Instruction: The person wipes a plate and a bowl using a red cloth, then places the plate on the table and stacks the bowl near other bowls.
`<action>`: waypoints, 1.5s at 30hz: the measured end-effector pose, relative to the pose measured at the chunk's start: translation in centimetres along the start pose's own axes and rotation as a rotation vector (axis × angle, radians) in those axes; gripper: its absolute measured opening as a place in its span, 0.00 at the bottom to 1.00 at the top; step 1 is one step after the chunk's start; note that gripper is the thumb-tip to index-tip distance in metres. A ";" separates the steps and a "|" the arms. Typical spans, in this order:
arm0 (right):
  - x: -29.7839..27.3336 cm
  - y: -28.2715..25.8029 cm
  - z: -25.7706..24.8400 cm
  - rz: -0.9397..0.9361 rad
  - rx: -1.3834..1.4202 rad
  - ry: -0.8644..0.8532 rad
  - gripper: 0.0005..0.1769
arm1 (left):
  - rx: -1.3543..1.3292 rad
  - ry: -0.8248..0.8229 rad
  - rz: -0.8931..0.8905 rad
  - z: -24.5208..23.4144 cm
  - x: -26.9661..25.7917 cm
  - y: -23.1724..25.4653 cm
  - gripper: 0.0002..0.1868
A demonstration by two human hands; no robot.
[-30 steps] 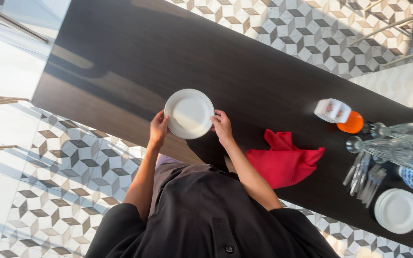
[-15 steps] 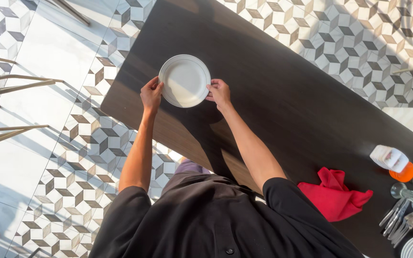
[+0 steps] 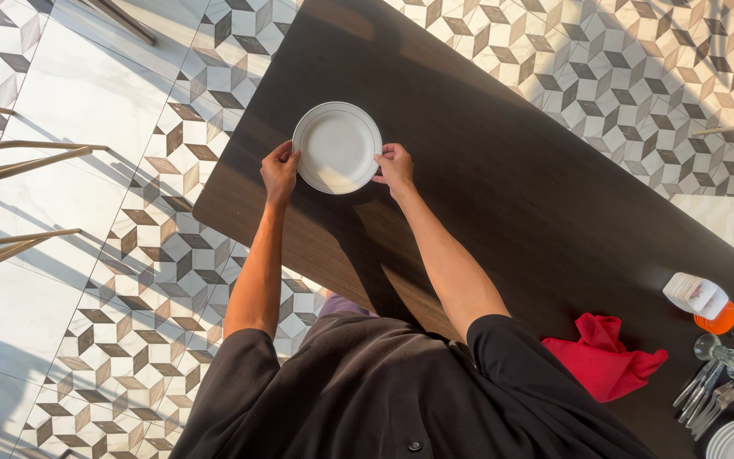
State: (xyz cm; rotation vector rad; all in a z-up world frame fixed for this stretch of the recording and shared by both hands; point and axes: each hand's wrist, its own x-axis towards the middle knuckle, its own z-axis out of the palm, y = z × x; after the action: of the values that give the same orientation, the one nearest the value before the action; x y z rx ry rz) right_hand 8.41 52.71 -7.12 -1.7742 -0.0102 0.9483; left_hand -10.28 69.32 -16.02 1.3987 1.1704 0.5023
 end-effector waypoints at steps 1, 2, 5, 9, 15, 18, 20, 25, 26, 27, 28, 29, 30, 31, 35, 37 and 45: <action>-0.5 -0.5 0.0 -0.002 -0.010 0.020 0.14 | -0.008 -0.004 0.039 0.4 0.0 -0.2 0.20; -0.8 -1.0 0.1 -0.004 -0.004 0.023 0.14 | -0.011 -0.009 0.083 0.4 0.3 -0.2 0.20; -1.8 -2.3 -0.2 0.022 -0.048 0.047 0.15 | 0.040 -0.002 -0.014 0.9 -0.1 -0.3 0.20; -3.1 -3.4 -0.7 0.038 -0.124 0.010 0.17 | 0.027 -0.038 -0.026 0.7 -0.6 -0.4 0.21; -3.6 -3.9 -0.8 -0.019 -0.156 0.014 0.18 | -0.013 -0.048 0.055 0.8 0.0 -0.9 0.22; -3.2 -3.4 -0.8 -0.017 -0.177 0.055 0.18 | -0.006 -0.055 0.025 0.5 -0.4 -1.3 0.22; -2.9 -3.1 -0.6 -0.011 -0.196 0.079 0.18 | 0.010 -0.069 0.012 0.5 -0.2 -1.7 0.22; -4.8 -3.3 -1.0 0.029 -0.133 0.098 0.22 | -0.056 0.001 0.112 0.8 -0.5 -2.8 0.28; -5.8 -3.8 -1.4 0.030 -0.125 0.110 0.22 | -0.131 0.047 0.071 0.8 -1.1 -3.5 0.28; -7.0 -4.5 -1.8 0.036 -0.113 0.100 0.22 | -0.198 0.109 0.059 1.3 -1.8 -4.2 0.27; -8.4 -5.3 -2.1 0.042 -0.097 0.090 0.22 | -0.261 0.168 0.050 1.7 -2.5 -4.8 0.25; -9.9 -6.0 -2.6 0.043 -0.083 0.103 0.22 | -0.284 0.252 -0.039 2.0 -3.8 -5.3 0.22; -11.5 -6.5 -3.3 0.040 -0.040 0.095 0.20 | -0.308 0.333 -0.127 2.6 -5.4 -5.8 0.20; -13.0 -7.1 -4.2 0.036 0.004 0.086 0.18 | -0.172 0.359 -0.107 3.4 -7.4 -6.1 0.18; -17.7 -5.9 -8.1 -0.069 0.135 0.081 0.11 | -0.028 0.081 -0.118 7.1 -18.1 -6.1 0.15; -19.2 -1.8 -10.6 0.007 -0.026 0.049 0.13 | 0.031 -0.150 -0.114 9.8 -23.9 -5.6 0.15; -27.1 20.1 -19.9 0.212 0.631 0.161 0.26 | 0.383 -0.863 0.055 20.0 -38.9 0.5 0.23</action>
State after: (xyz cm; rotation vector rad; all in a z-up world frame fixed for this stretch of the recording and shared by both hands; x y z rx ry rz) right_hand -6.62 16.59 -5.03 -1.2686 0.5333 0.8336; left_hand -8.87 26.51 -7.24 1.7170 0.5240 -0.3107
